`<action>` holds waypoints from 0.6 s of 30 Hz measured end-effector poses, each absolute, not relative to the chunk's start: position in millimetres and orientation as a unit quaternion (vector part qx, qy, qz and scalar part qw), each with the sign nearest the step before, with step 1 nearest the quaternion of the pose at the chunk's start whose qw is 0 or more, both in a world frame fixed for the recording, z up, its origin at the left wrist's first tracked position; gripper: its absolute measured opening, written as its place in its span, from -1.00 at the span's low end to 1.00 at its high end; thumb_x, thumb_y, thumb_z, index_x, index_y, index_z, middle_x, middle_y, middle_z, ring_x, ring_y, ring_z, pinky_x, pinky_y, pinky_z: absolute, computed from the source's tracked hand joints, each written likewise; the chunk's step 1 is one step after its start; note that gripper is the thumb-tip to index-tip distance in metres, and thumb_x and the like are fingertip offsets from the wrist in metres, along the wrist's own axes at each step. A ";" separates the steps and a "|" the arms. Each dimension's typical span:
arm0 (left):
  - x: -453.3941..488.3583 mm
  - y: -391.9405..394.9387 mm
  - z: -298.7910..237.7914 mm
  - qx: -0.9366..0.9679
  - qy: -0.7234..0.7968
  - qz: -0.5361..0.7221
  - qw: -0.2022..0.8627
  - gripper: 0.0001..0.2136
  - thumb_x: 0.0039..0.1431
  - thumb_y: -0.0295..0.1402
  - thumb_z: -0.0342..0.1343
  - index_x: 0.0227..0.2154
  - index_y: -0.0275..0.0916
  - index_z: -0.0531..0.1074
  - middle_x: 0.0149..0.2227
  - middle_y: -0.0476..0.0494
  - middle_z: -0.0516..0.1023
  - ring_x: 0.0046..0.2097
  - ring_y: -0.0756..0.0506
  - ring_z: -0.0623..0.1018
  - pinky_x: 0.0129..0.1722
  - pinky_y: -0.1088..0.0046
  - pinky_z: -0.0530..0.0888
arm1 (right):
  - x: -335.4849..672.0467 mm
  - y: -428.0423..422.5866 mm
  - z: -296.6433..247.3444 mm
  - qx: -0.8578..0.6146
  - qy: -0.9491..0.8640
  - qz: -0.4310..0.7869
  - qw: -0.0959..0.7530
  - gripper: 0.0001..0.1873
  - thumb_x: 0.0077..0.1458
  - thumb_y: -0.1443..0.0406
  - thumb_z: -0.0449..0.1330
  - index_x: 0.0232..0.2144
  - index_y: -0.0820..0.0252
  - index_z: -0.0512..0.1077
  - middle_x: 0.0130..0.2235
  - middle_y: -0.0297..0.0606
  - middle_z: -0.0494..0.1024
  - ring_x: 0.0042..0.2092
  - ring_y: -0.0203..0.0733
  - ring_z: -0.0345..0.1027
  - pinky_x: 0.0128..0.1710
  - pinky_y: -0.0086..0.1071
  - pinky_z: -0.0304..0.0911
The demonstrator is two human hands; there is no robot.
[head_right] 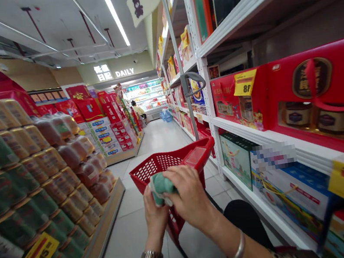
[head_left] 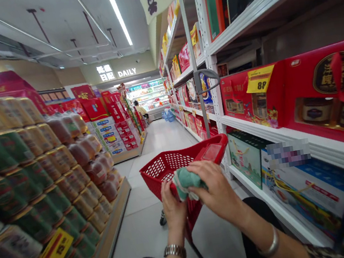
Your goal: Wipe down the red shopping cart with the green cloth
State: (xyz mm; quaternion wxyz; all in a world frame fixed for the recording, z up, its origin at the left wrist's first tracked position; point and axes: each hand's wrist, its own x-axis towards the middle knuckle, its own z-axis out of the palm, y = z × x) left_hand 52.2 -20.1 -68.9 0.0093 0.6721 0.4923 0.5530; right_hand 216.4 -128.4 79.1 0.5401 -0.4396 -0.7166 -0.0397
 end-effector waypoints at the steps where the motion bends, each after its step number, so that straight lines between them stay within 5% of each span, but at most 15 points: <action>1: 51.6 -18.9 -67.5 0.670 0.486 0.561 0.006 -0.35 0.09 -0.47 0.13 0.27 -0.13 0.17 0.32 -0.33 0.31 0.38 -0.27 0.31 0.35 -0.01 0.33 | 226.6 -127.2 82.5 -0.466 -0.702 -0.074 0.534 -0.59 0.15 0.38 0.29 0.07 0.05 0.49 0.12 -0.13 0.56 0.14 0.06 0.39 0.19 -0.02 0.25; 10: 39.8 -14.1 -61.8 0.667 0.470 0.577 0.043 -0.41 0.07 -0.48 0.14 0.21 -0.12 0.22 0.29 -0.30 0.38 0.32 -0.24 0.41 0.31 0.07 0.39 | 256.4 -111.1 64.4 -0.484 -0.702 -0.013 0.522 -0.33 0.17 0.39 0.21 0.32 0.04 0.26 0.16 -0.13 0.55 0.16 -0.01 0.46 0.19 -0.05 0.37; 18: 27.8 -15.9 -48.9 0.653 0.502 0.552 0.131 -0.39 0.07 -0.38 0.18 0.23 -0.14 0.24 0.30 -0.32 0.40 0.21 -0.26 0.52 0.17 0.12 0.51 | 234.0 -125.5 72.1 -0.393 -0.774 0.031 0.496 -0.51 0.16 0.42 0.27 0.14 0.08 0.41 0.08 -0.15 0.58 0.12 -0.06 0.47 0.19 -0.10 0.36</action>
